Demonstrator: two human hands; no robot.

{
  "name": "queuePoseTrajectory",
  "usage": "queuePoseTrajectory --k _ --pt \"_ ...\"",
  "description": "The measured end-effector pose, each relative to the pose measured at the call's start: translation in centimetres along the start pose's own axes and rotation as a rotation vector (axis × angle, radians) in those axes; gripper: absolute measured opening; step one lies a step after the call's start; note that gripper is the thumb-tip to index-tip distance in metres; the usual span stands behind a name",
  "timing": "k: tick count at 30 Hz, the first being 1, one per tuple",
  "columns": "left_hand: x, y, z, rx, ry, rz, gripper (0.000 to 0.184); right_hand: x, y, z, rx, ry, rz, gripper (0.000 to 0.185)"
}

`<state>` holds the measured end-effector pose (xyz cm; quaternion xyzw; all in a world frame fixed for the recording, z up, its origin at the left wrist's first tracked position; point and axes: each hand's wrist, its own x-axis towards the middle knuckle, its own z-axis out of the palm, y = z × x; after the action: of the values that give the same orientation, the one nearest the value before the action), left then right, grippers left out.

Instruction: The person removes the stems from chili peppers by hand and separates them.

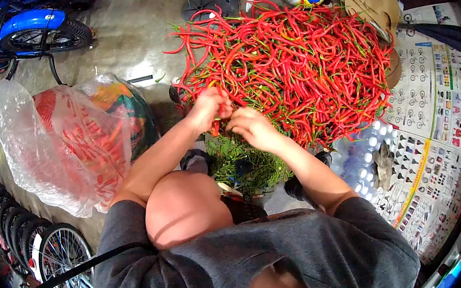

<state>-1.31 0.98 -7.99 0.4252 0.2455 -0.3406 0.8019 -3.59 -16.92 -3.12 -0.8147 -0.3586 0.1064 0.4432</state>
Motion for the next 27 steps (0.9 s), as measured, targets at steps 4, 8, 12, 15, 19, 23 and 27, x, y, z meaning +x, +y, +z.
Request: queuePoseTrajectory --k 4,8,12,15,19,23,27 --pt "0.1 0.3 -1.3 0.02 0.182 0.106 0.007 -1.5 7.0 2.7 -0.38 -0.162 0.73 0.021" --pt "-1.2 0.8 -0.4 0.048 0.231 0.026 0.005 -0.6 8.7 4.1 -0.43 -0.308 0.885 0.023" --pt "-1.3 0.5 -1.2 0.088 0.104 -0.06 0.005 -1.0 7.7 4.1 -0.38 -0.135 0.718 0.024" --pt "-1.4 0.3 -0.2 0.119 0.098 -0.089 0.015 -0.3 3.6 2.9 -0.307 -0.055 0.593 0.023" --pt "-1.5 0.6 1.1 0.069 0.033 0.065 0.02 -0.6 1.6 3.1 0.031 0.064 0.663 0.022" --pt "-1.5 0.6 1.3 0.06 0.191 0.161 0.022 -1.5 2.0 3.2 0.301 0.021 0.763 0.023" --pt "-1.4 1.0 1.4 0.033 0.201 0.189 0.025 -1.5 0.5 2.8 0.393 0.113 0.839 0.02"
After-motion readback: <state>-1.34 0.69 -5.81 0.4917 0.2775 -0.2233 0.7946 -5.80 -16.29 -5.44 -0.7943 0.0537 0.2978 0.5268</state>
